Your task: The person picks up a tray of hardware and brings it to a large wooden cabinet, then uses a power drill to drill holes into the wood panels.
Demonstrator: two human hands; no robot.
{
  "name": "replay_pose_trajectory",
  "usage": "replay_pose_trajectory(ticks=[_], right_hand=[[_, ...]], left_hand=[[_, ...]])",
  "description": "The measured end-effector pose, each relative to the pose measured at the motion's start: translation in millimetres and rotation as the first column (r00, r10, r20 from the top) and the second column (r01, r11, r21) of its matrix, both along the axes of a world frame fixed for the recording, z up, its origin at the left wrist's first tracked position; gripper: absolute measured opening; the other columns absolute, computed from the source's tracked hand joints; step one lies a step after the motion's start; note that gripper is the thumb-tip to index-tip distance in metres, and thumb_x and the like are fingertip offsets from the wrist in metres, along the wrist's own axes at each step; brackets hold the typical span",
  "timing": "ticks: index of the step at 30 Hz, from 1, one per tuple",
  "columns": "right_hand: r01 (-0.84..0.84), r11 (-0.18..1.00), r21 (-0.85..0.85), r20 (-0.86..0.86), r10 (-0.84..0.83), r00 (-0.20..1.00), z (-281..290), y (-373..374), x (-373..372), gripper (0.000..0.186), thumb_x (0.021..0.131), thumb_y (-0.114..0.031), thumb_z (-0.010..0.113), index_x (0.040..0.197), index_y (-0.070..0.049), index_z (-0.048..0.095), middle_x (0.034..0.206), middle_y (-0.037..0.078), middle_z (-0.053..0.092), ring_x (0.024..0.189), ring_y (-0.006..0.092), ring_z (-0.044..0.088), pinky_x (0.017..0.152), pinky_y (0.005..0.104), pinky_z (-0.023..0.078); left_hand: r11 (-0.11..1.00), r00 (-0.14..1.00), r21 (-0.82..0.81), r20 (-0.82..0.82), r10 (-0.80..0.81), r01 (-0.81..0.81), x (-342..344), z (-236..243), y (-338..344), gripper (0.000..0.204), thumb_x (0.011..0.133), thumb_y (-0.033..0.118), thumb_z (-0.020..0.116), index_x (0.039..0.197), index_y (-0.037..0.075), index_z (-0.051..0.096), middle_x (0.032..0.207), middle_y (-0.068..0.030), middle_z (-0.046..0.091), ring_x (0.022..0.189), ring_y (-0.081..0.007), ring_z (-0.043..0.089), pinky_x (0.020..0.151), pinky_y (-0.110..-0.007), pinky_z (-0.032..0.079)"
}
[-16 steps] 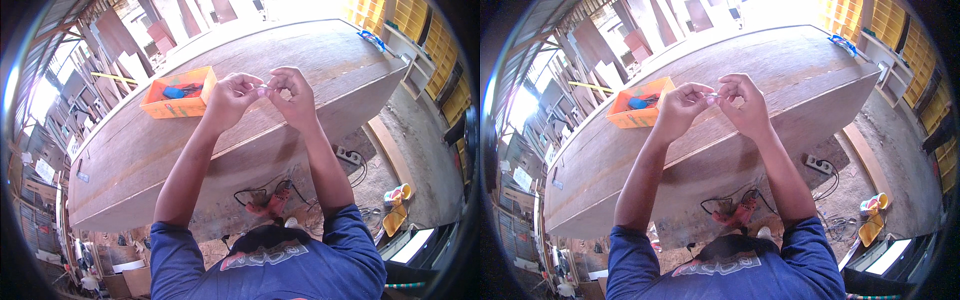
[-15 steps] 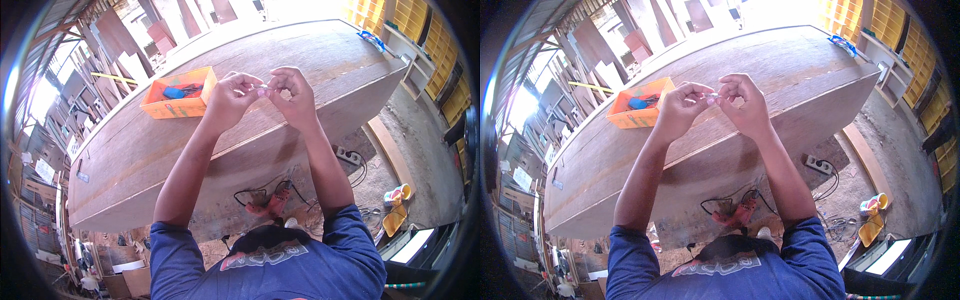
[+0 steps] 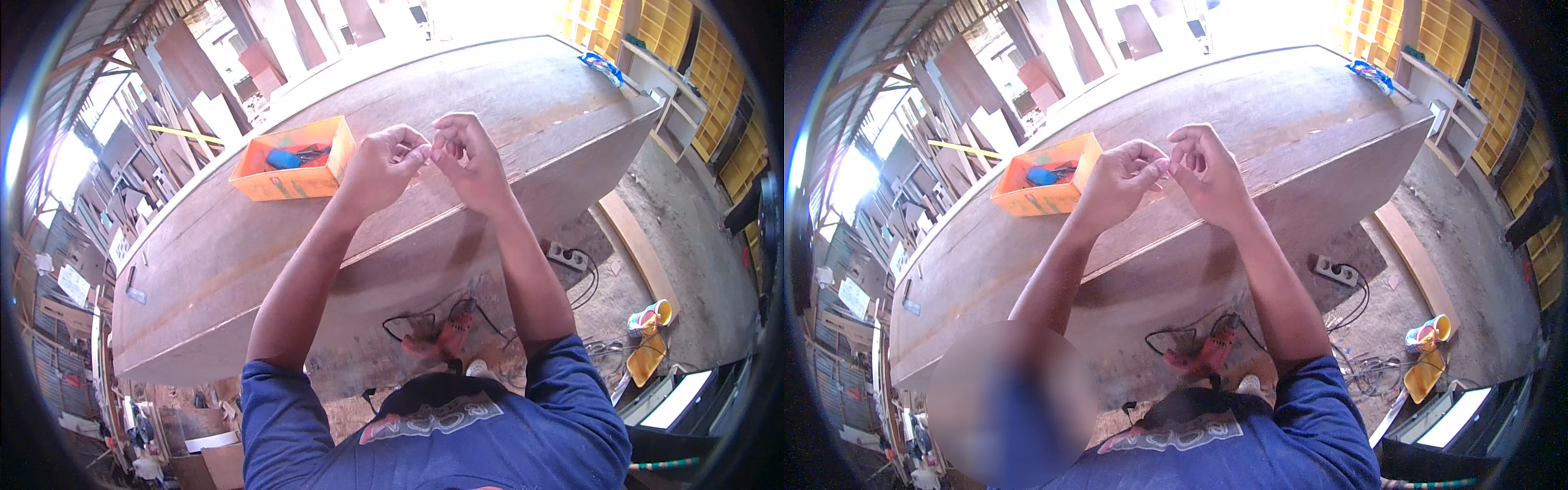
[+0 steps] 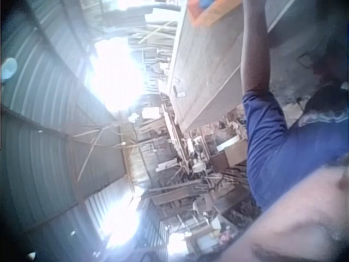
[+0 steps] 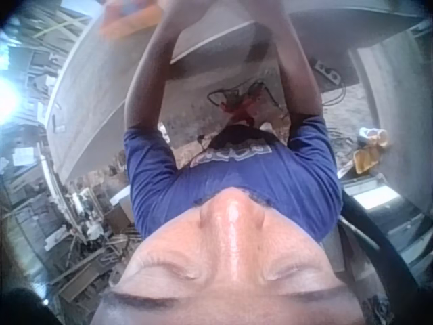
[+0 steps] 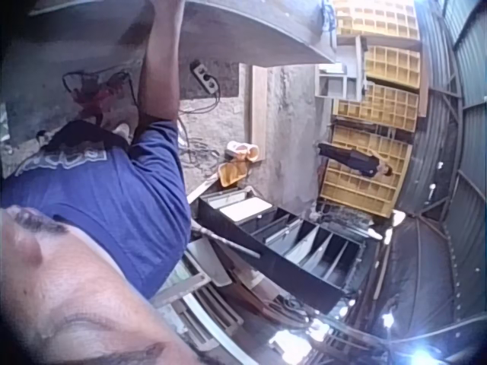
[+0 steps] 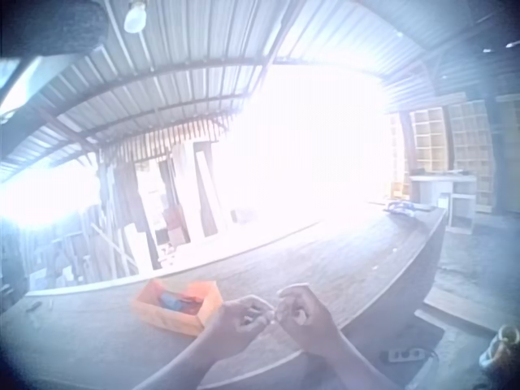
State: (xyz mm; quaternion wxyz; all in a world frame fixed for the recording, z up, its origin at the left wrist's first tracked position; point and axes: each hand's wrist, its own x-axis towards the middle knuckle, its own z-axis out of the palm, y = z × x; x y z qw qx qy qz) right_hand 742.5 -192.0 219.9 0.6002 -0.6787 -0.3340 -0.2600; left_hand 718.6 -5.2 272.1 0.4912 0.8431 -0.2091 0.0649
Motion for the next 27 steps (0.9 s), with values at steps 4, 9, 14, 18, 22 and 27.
replay_pose_trajectory(ticks=[4, 9, 14, 18, 22, 27], right_hand=[[-0.003, 1.0, -0.011, -0.153, 0.002, 0.988, 4.1, 3.8, -8.8, 0.021, 0.097, -0.006, 0.066, 0.115, -0.006, 0.056, 0.085, 0.002, 0.06, 0.068, 0.0084, 0.053, 0.063, 0.0281, 0.044], [-0.004, 0.998, 0.065, -0.109, 0.011, 0.994, -7.6, 5.4, 2.0, 0.011, 0.096, 0.004, 0.059, 0.102, -0.005, 0.055, 0.086, 0.007, 0.061, 0.068, 0.0117, 0.057, 0.062, 0.0296, 0.046], [0.081, 0.997, -0.014, 0.017, -0.081, 0.997, -6.2, 5.9, 0.5, 0.014, 0.092, 0.009, 0.057, 0.097, -0.004, 0.056, 0.089, 0.01, 0.062, 0.072, 0.0159, 0.061, 0.065, 0.0316, 0.048], [0.101, 0.994, 0.035, 0.036, -0.102, 0.994, -8.6, 4.6, 7.1, 0.012, 0.093, 0.007, 0.058, 0.097, -0.004, 0.057, 0.09, 0.009, 0.063, 0.074, 0.0136, 0.06, 0.066, 0.0303, 0.048], [0.083, 0.988, 0.134, -0.18, -0.059, 0.982, -5.2, 0.4, 0.7, 0.009, 0.095, 0.002, 0.063, 0.1, -0.004, 0.059, 0.092, 0.005, 0.065, 0.075, 0.0094, 0.058, 0.067, 0.0281, 0.048], [0.15, 0.971, 0.188, -0.208, -0.11, 0.972, -5.2, 2.6, 4.0, 0.013, 0.096, -0.006, 0.068, 0.108, -0.004, 0.063, 0.098, 0.002, 0.066, 0.079, 0.0075, 0.058, 0.071, 0.0255, 0.048]], left_hand=[[0.967, 0.989, -0.254, -0.142, -0.029, -0.009, 5.3, -5.6, -6.2, 0.018, 0.103, 0.013, 0.063, 0.103, -0.004, 0.067, 0.093, -0.0091, 0.072, 0.084, -0.0132, 0.07, 0.077, -0.029, 0.06], [0.937, 0.975, -0.339, -0.222, 0.008, -0.085, 13.6, -10.2, -19.5, 0.02, 0.102, 0.014, 0.061, 0.1, -0.005, 0.066, 0.092, -0.0112, 0.071, 0.08, -0.0148, 0.069, 0.074, -0.028, 0.059], [0.925, 0.96, -0.347, -0.272, 0.059, -0.155, 16.8, -13.8, -25.1, 0.019, 0.1, 0.012, 0.059, 0.1, -0.005, 0.065, 0.09, -0.0116, 0.07, 0.077, -0.0152, 0.068, 0.072, -0.029, 0.057], [0.924, 0.963, -0.363, -0.27, 0.021, -0.122, 12.5, -6.1, -25.7, 0.018, 0.101, 0.013, 0.061, 0.103, -0.005, 0.064, 0.094, -0.0111, 0.07, 0.08, -0.0163, 0.069, 0.074, -0.03, 0.059], [0.802, 0.888, -0.597, -0.357, -0.29, 0.022, 8.0, 6.6, -13.0, 0.019, 0.102, 0.014, 0.065, 0.111, -0.003, 0.065, 0.104, -0.0118, 0.071, 0.095, -0.0203, 0.073, 0.082, -0.032, 0.061], [0.836, 0.924, -0.543, -0.278, -0.263, 0.075, 8.3, 5.1, -6.8, 0.026, 0.1, 0.012, 0.068, 0.122, -0.002, 0.066, 0.112, -0.0122, 0.072, 0.106, -0.021, 0.072, 0.09, -0.034, 0.06]])
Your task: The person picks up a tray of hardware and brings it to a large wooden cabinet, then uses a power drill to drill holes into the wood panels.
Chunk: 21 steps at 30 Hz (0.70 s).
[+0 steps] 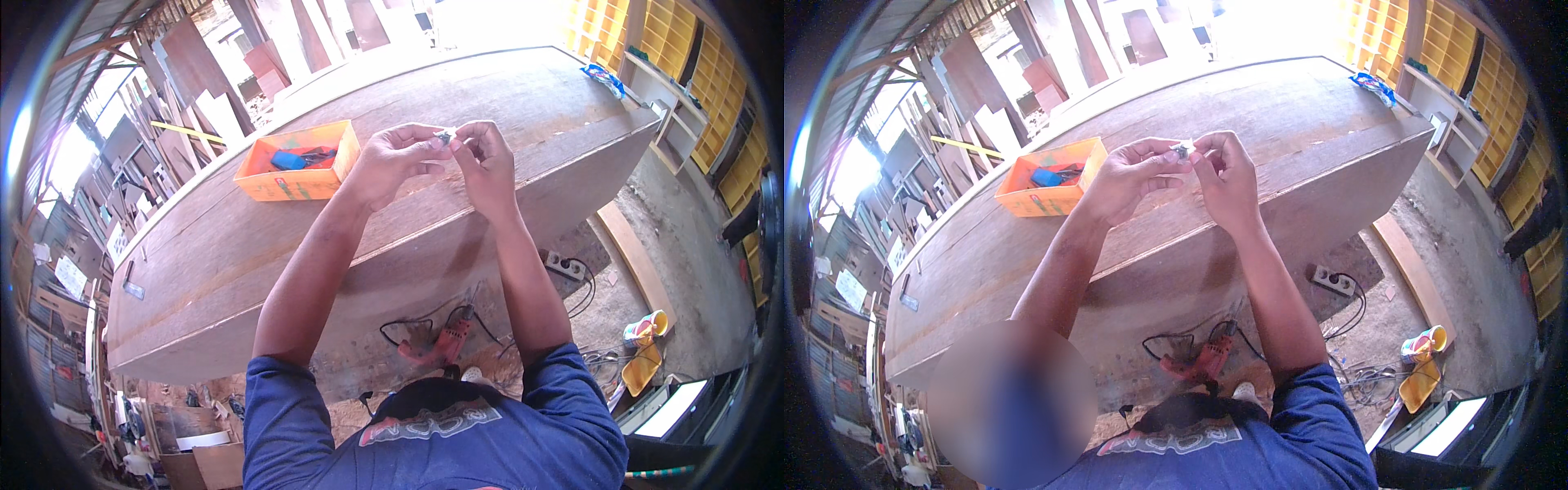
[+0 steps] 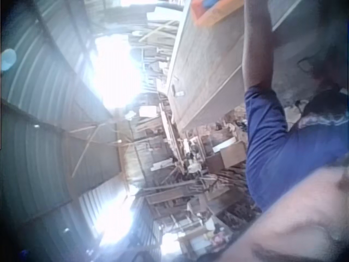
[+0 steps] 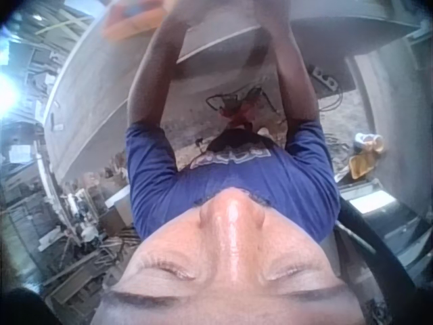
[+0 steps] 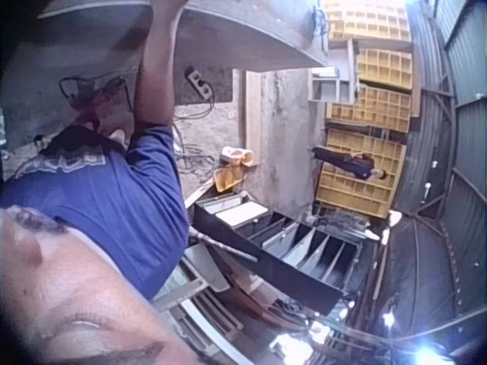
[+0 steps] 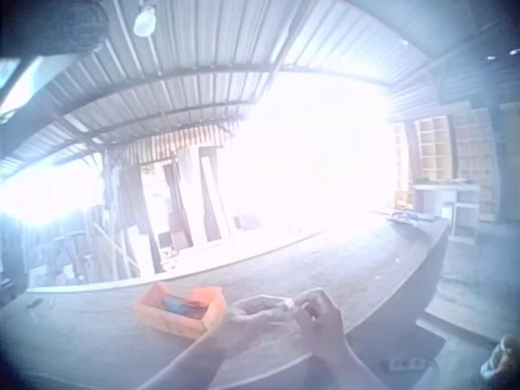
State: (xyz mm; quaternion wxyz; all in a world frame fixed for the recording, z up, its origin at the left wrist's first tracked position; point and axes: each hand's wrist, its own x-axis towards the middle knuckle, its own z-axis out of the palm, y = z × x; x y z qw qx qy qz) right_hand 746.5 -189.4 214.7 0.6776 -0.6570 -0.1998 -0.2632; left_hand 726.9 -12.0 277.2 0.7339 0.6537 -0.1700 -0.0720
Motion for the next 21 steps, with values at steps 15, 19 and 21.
replay_pose_trajectory(ticks=[15, 19, 21], right_hand=[[-0.183, 0.965, 0.187, -0.068, 0.199, 0.978, 12.7, -3.2, -12.0, 0.034, 0.094, 0.005, 0.065, 0.125, 0.002, 0.052, 0.095, 0.014, 0.073, 0.087, 0.0135, 0.071, 0.075, 0.0253, 0.057], [-0.193, 0.966, 0.173, -0.074, 0.208, 0.975, 11.2, -4.1, -9.5, 0.033, 0.094, 0.004, 0.066, 0.124, 0.002, 0.053, 0.096, 0.015, 0.073, 0.086, 0.0131, 0.071, 0.074, 0.0251, 0.056], [-0.192, 0.959, 0.207, -0.122, 0.22, 0.968, 12.6, -3.9, -10.8, 0.033, 0.093, 0.004, 0.067, 0.123, 0.002, 0.054, 0.095, 0.015, 0.074, 0.085, 0.0125, 0.07, 0.074, 0.0246, 0.055]], left_hand=[[0.927, 0.876, 0.218, 0.446, 0.185, -0.307, 6.7, -12.1, -4.8, 0.032, 0.092, 0.003, 0.075, 0.119, -0.005, 0.062, 0.112, -0.0123, 0.071, 0.103, -0.0144, 0.07, 0.092, -0.028, 0.057], [0.898, 0.92, 0.321, 0.347, 0.184, -0.301, 3.9, -1.5, -6.8, 0.046, 0.091, 0.005, 0.078, 0.13, -0.004, 0.055, 0.106, -0.0122, 0.071, 0.098, -0.0139, 0.07, 0.088, -0.027, 0.058], [0.908, 0.915, 0.301, 0.364, 0.174, -0.292, 6.2, -4.7, -6.1, 0.045, 0.09, 0.005, 0.078, 0.128, -0.005, 0.056, 0.102, -0.012, 0.072, 0.094, -0.014, 0.07, 0.083, -0.027, 0.058]])
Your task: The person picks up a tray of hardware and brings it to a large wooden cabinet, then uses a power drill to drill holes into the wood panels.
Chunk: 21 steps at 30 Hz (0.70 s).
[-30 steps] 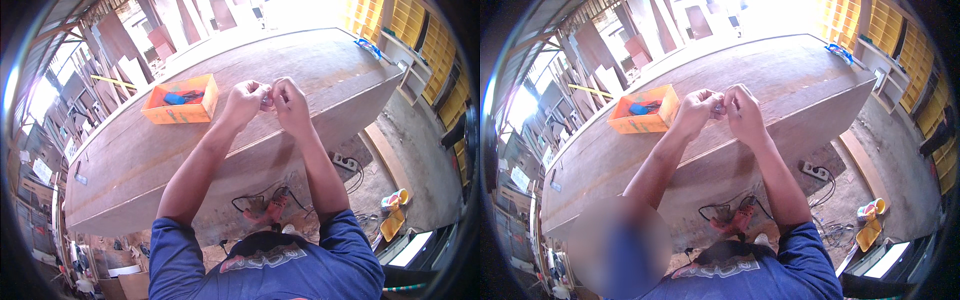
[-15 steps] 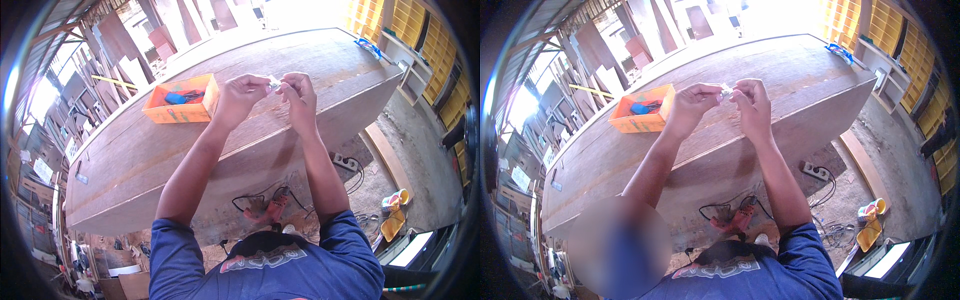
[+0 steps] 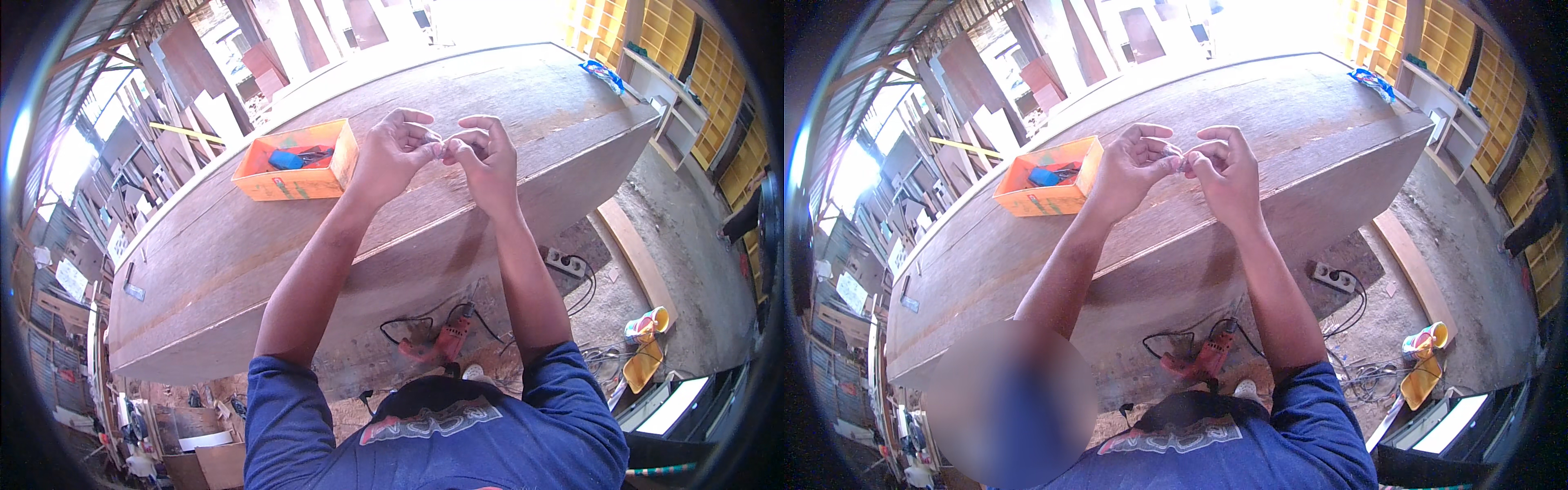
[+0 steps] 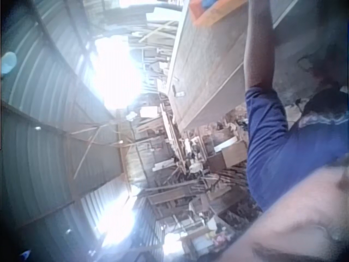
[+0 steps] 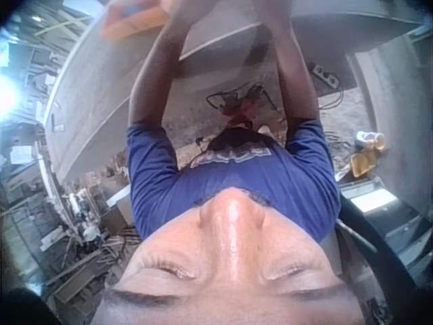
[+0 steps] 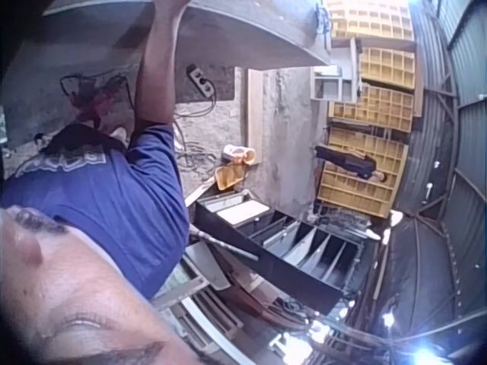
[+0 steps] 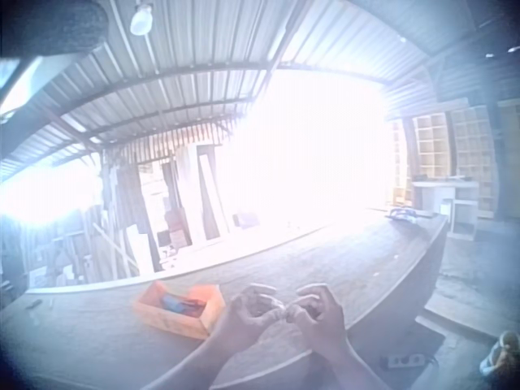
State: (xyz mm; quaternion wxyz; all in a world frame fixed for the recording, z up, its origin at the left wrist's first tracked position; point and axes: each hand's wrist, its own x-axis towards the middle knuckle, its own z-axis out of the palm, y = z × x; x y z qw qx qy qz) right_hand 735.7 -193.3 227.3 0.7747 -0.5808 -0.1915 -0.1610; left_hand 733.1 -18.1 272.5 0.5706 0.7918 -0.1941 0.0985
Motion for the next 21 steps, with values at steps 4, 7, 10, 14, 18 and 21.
replay_pose_trajectory(ticks=[4, 7, 10, 14, 18, 21], right_hand=[[0.086, 0.987, -0.138, 0.141, -0.067, 0.988, -6.5, 2.1, 2.7, 0.03, 0.094, 0.004, 0.066, 0.121, 0.001, 0.054, 0.096, 0.014, 0.074, 0.083, 0.0118, 0.07, 0.073, 0.0239, 0.054], [0.08, 0.99, -0.113, 0.09, -0.07, 0.993, -5.2, 0.8, 4.6, 0.026, 0.095, 0.003, 0.066, 0.117, 0.0, 0.054, 0.096, 0.012, 0.073, 0.084, 0.0105, 0.07, 0.072, 0.0237, 0.053], [0.033, 0.997, -0.071, 0.031, -0.031, 0.999, -5.9, 3.0, 5.5, 0.021, 0.096, 0.002, 0.066, 0.113, -0.001, 0.054, 0.094, 0.01, 0.071, 0.083, 0.0097, 0.068, 0.071, 0.0233, 0.053], [0.074, 0.985, -0.156, 0.086, -0.061, 0.994, -6.5, 3.9, 7.0, 0.018, 0.099, -0.001, 0.064, 0.114, -0.001, 0.054, 0.092, 0.006, 0.064, 0.078, 0.0105, 0.065, 0.068, 0.0251, 0.053], [0.157, 0.965, -0.21, 0.21, -0.112, 0.971, -11.9, 6.6, 10.9, 0.026, 0.097, -0.001, 0.065, 0.121, -0.003, 0.055, 0.09, 0.004, 0.065, 0.076, 0.009, 0.061, 0.07, 0.0258, 0.05], [0.185, 0.918, -0.351, 0.263, -0.093, 0.96, -6.8, 4.1, 3.4, 0.036, 0.094, 0.0, 0.066, 0.127, -0.005, 0.053, 0.086, 0.002, 0.067, 0.075, 0.0079, 0.06, 0.07, 0.0257, 0.047]], left_hand=[[0.999, 1.0, 0.039, -0.013, 0.016, -0.015, -2.6, 5.6, 0.2, 0.046, 0.091, 0.005, 0.078, 0.129, -0.003, 0.056, 0.104, -0.0114, 0.072, 0.098, -0.0143, 0.07, 0.087, -0.027, 0.058], [0.999, 0.997, 0.005, -0.068, -0.041, 0.041, -1.7, 7.2, 2.9, 0.046, 0.091, 0.005, 0.078, 0.129, -0.004, 0.056, 0.105, -0.0116, 0.072, 0.098, -0.0145, 0.07, 0.088, -0.027, 0.058], [0.997, 0.995, -0.007, -0.068, -0.073, 0.073, 0.5, 1.9, 7.3, 0.046, 0.092, 0.005, 0.077, 0.131, -0.004, 0.055, 0.106, -0.0121, 0.072, 0.097, -0.0146, 0.071, 0.088, -0.028, 0.058], [0.994, 0.992, -0.028, -0.065, -0.107, 0.105, 4.4, -2.8, 11.1, 0.032, 0.095, 0.008, 0.073, 0.122, -0.005, 0.061, 0.102, -0.0119, 0.072, 0.094, -0.0137, 0.07, 0.086, -0.028, 0.058], [0.986, 0.995, 0.159, -0.093, -0.042, 0.057, 5.8, -4.5, 12.3, 0.017, 0.1, 0.012, 0.066, 0.105, -0.004, 0.069, 0.093, -0.0089, 0.072, 0.086, -0.0119, 0.069, 0.079, -0.027, 0.058], [0.983, 0.998, 0.183, -0.07, -0.009, 0.022, 1.5, -2.2, 9.6, 0.018, 0.101, 0.013, 0.064, 0.101, -0.003, 0.07, 0.088, -0.0066, 0.071, 0.08, -0.0103, 0.068, 0.074, -0.026, 0.057]])
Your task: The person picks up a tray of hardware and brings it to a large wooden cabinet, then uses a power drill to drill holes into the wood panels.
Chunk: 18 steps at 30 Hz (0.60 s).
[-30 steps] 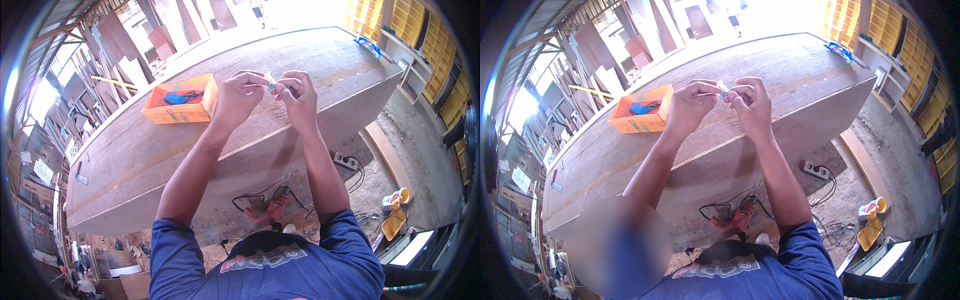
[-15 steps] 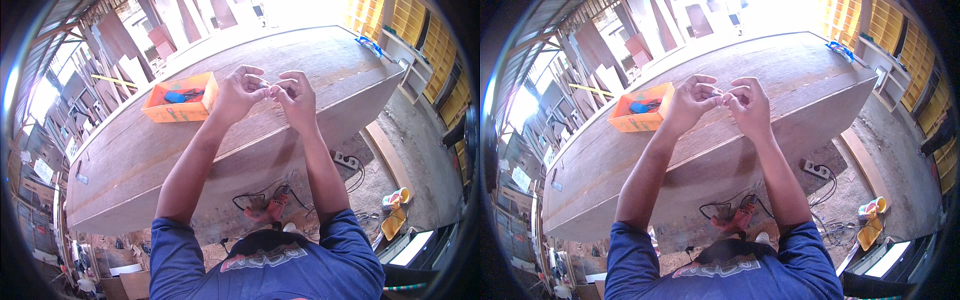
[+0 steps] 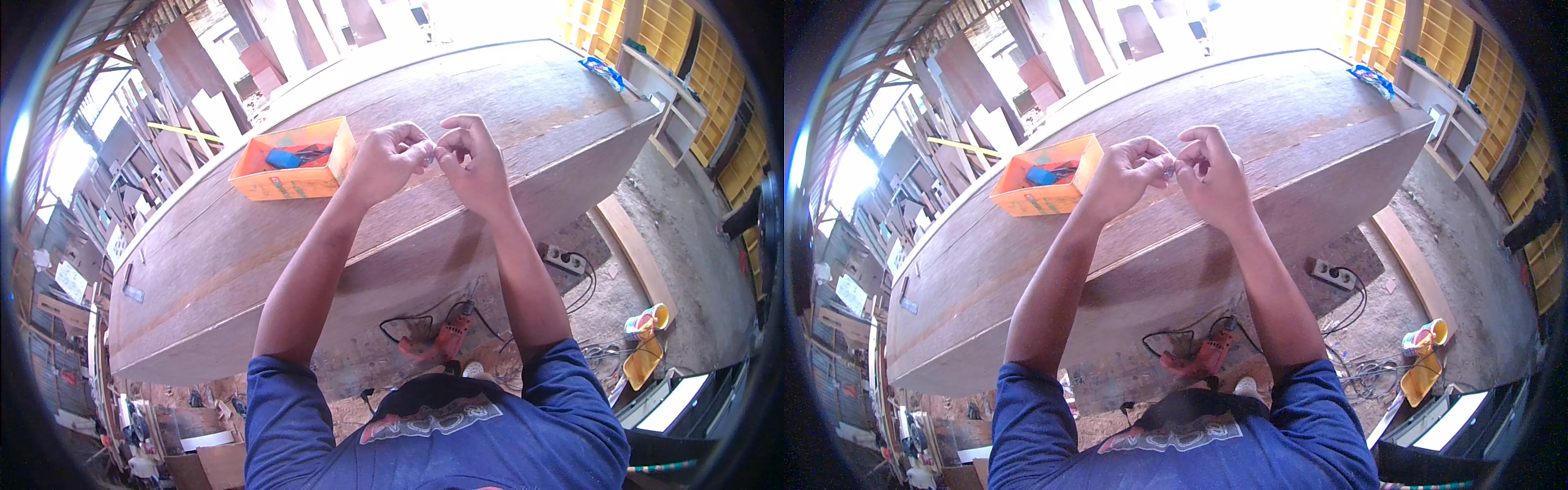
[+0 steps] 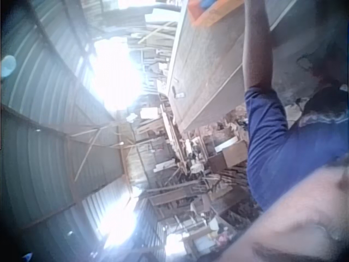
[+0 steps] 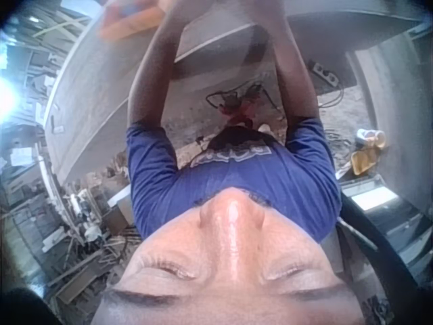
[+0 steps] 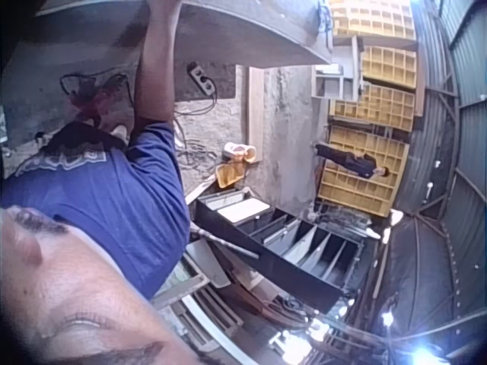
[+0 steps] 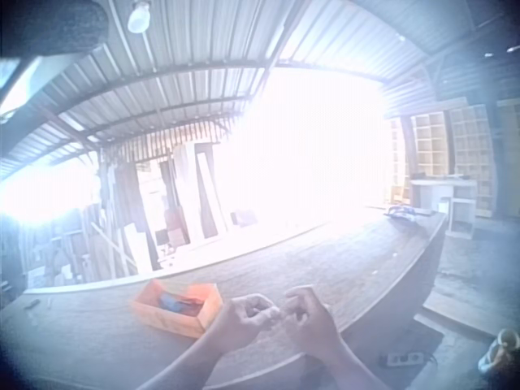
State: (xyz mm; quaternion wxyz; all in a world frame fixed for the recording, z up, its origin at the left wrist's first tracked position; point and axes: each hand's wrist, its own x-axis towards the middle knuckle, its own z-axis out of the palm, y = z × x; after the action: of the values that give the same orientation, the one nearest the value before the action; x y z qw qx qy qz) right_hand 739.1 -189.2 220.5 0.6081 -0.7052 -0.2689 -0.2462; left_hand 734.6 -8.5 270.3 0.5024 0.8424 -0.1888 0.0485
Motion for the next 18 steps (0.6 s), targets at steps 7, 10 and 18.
replay_pose_trajectory(ticks=[7, 10, 18], right_hand=[[-0.025, 0.989, -0.143, -0.028, 0.021, 0.999, 7.1, 6.0, -9.0, 0.052, 0.086, 0.001, 0.058, 0.136, -0.006, 0.045, 0.078, 0.01, 0.067, 0.072, 0.0211, 0.066, 0.072, 0.0373, 0.052], [-0.039, 0.984, -0.174, -0.029, 0.034, 0.999, 4.5, 5.6, -6.6, 0.054, 0.086, 0.001, 0.056, 0.138, -0.007, 0.043, 0.073, 0.011, 0.063, 0.067, 0.0245, 0.064, 0.07, 0.0404, 0.051], [0.118, 0.977, -0.179, 0.167, -0.088, 0.982, -1.9, 5.6, -6.3, 0.05, 0.085, 0.0, 0.055, 0.133, -0.007, 0.047, 0.066, 0.011, 0.055, 0.064, 0.0312, 0.063, 0.068, 0.0459, 0.053]], left_hand=[[0.987, 0.998, 0.162, 0.056, -0.013, 0.004, -1.4, 0.6, 7.2, 0.021, 0.102, 0.017, 0.064, 0.096, -0.002, 0.069, 0.081, -0.0036, 0.069, 0.071, -0.0079, 0.065, 0.066, -0.026, 0.054], [0.987, 1.0, 0.162, 0.012, -0.002, 0.0, -5.7, 3.8, 2.5, 0.02, 0.102, 0.015, 0.063, 0.095, -0.002, 0.069, 0.081, -0.0043, 0.069, 0.071, -0.0079, 0.064, 0.064, -0.026, 0.052], [0.989, 0.987, -0.139, -0.159, 0.02, -0.043, 3.6, -13.2, -20.3, 0.017, 0.1, 0.01, 0.059, 0.095, -0.003, 0.069, 0.08, -0.005, 0.067, 0.072, -0.0099, 0.063, 0.064, -0.026, 0.051]])
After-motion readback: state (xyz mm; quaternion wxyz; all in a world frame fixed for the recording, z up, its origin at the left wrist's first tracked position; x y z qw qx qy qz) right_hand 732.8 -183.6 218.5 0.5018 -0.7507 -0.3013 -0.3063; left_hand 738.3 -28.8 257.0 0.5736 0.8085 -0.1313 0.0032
